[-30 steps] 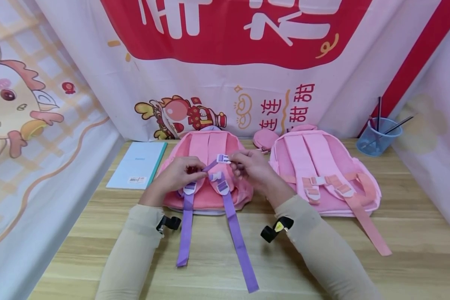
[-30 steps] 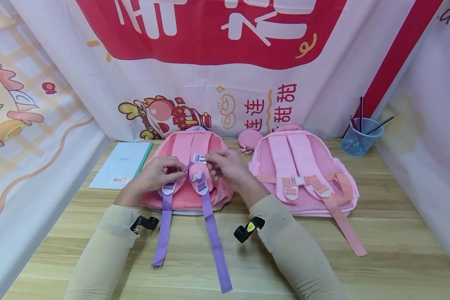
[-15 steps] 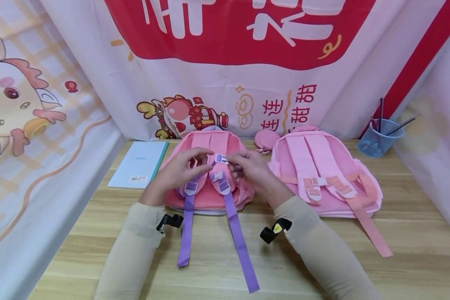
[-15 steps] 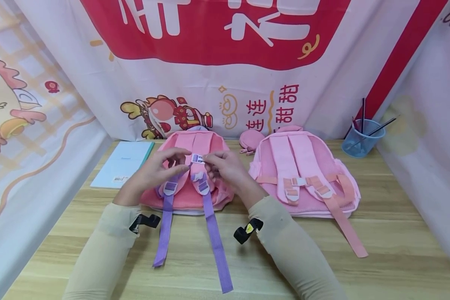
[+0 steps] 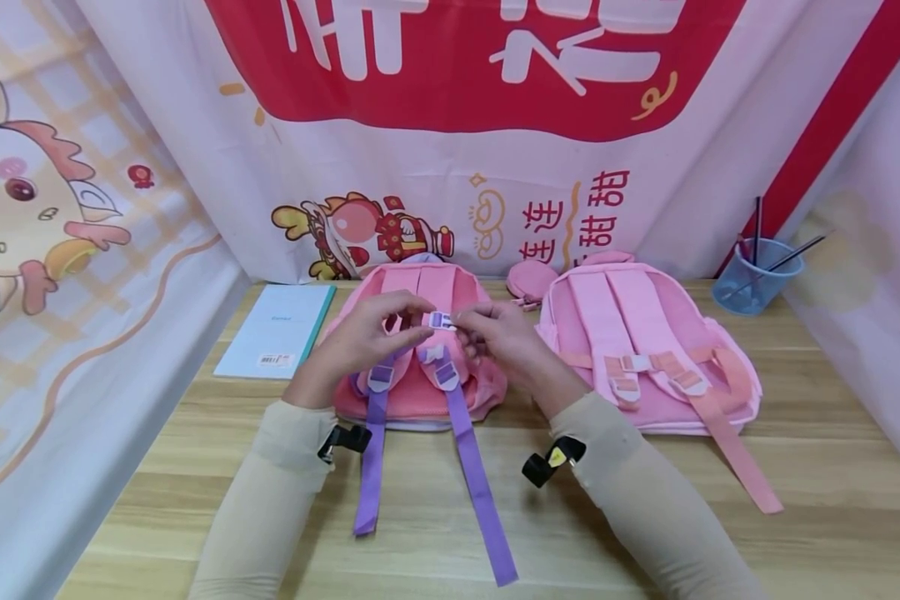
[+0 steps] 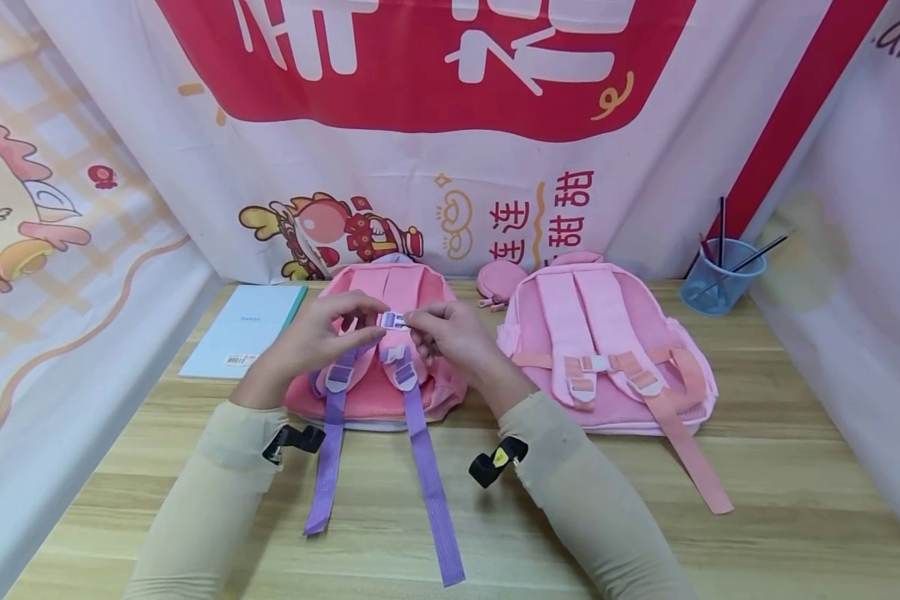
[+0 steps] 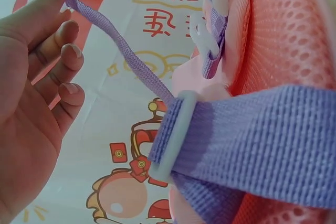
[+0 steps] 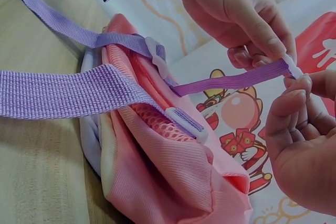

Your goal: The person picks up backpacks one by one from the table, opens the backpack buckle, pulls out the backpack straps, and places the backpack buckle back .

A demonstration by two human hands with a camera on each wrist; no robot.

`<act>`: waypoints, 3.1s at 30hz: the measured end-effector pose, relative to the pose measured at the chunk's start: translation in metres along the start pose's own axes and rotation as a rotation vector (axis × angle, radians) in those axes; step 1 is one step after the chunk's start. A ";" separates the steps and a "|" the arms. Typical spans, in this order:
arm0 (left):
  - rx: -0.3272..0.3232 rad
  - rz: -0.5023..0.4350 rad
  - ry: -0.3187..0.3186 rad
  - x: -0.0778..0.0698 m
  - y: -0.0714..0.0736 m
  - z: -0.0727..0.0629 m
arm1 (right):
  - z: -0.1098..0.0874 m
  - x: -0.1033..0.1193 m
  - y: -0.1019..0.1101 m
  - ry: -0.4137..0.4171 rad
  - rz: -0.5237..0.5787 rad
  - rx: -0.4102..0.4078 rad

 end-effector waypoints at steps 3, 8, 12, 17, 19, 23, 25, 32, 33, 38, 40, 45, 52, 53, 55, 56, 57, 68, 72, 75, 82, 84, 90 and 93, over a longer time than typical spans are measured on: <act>-0.001 0.002 -0.002 -0.001 0.000 0.000 | 0.000 -0.003 -0.001 -0.010 0.065 0.025; -0.011 -0.009 0.022 0.001 0.000 -0.002 | 0.003 -0.015 -0.005 -0.049 0.253 0.079; -0.010 -0.004 0.033 0.003 0.000 -0.003 | 0.006 -0.022 -0.011 -0.054 0.289 0.122; -0.009 0.004 0.039 0.005 0.000 -0.004 | 0.007 -0.023 -0.015 -0.052 0.269 0.129; -0.008 0.004 0.038 0.006 0.000 -0.004 | 0.007 -0.022 -0.015 -0.052 0.258 0.129; -0.006 0.005 0.027 0.005 0.000 -0.004 | 0.007 -0.020 -0.015 -0.052 0.242 0.139; -0.006 0.005 0.023 0.005 -0.001 -0.004 | 0.006 -0.020 -0.016 -0.049 0.237 0.148; -0.007 0.004 0.031 0.007 -0.002 -0.004 | 0.007 -0.020 -0.017 -0.037 0.235 0.153; -0.007 0.005 0.031 0.007 -0.002 -0.004 | 0.007 -0.020 -0.017 -0.038 0.232 0.153; -0.009 0.014 0.027 0.006 -0.001 -0.004 | 0.006 -0.021 -0.015 -0.043 0.216 0.149; -0.008 0.010 0.023 0.006 -0.001 -0.003 | 0.006 -0.021 -0.014 -0.047 0.203 0.141; -0.007 -0.006 0.024 0.005 -0.001 -0.003 | 0.004 -0.022 -0.005 -0.057 0.136 0.082; 0.018 0.023 0.022 0.004 -0.002 -0.001 | 0.000 -0.017 0.004 -0.015 -0.012 0.017; 0.020 0.033 0.022 0.005 -0.002 -0.001 | -0.001 -0.016 0.004 -0.005 -0.037 0.016; 0.026 0.049 0.022 0.005 -0.003 0.000 | -0.002 -0.012 0.003 0.014 -0.086 0.012; 0.030 0.053 0.020 0.005 -0.003 0.000 | -0.002 -0.010 0.003 0.020 -0.110 0.008; 0.033 0.057 0.022 0.005 -0.003 0.000 | -0.003 -0.009 0.002 0.024 -0.132 0.005; 0.075 -0.015 0.104 0.014 -0.005 -0.001 | -0.005 -0.001 0.000 0.047 -0.194 -0.036; 0.089 -0.049 0.144 0.023 -0.008 -0.002 | -0.006 0.000 -0.001 0.047 -0.188 -0.031; 0.094 -0.072 0.154 0.027 -0.011 -0.001 | -0.006 0.001 -0.001 0.049 -0.184 -0.028; 0.099 -0.150 0.145 0.029 -0.015 0.001 | -0.008 0.002 -0.001 0.081 -0.168 0.009; 0.099 -0.161 0.139 0.029 -0.015 0.002 | -0.009 0.002 -0.001 0.098 -0.171 0.031; 0.112 -0.149 0.113 0.027 -0.016 0.005 | -0.012 0.002 0.000 0.133 -0.143 0.100; 0.130 -0.126 0.107 0.026 -0.017 0.007 | -0.012 0.000 0.001 0.129 -0.120 0.125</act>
Point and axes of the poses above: each hand's wrist, its own z-axis towards the middle knuckle, its own y-axis out of the back of the hand, x = y × z, the point moved 5 cm from there along z, towards the middle knuckle, and after that the axes turned 6 degrees about -z, right-handed, at the moved point
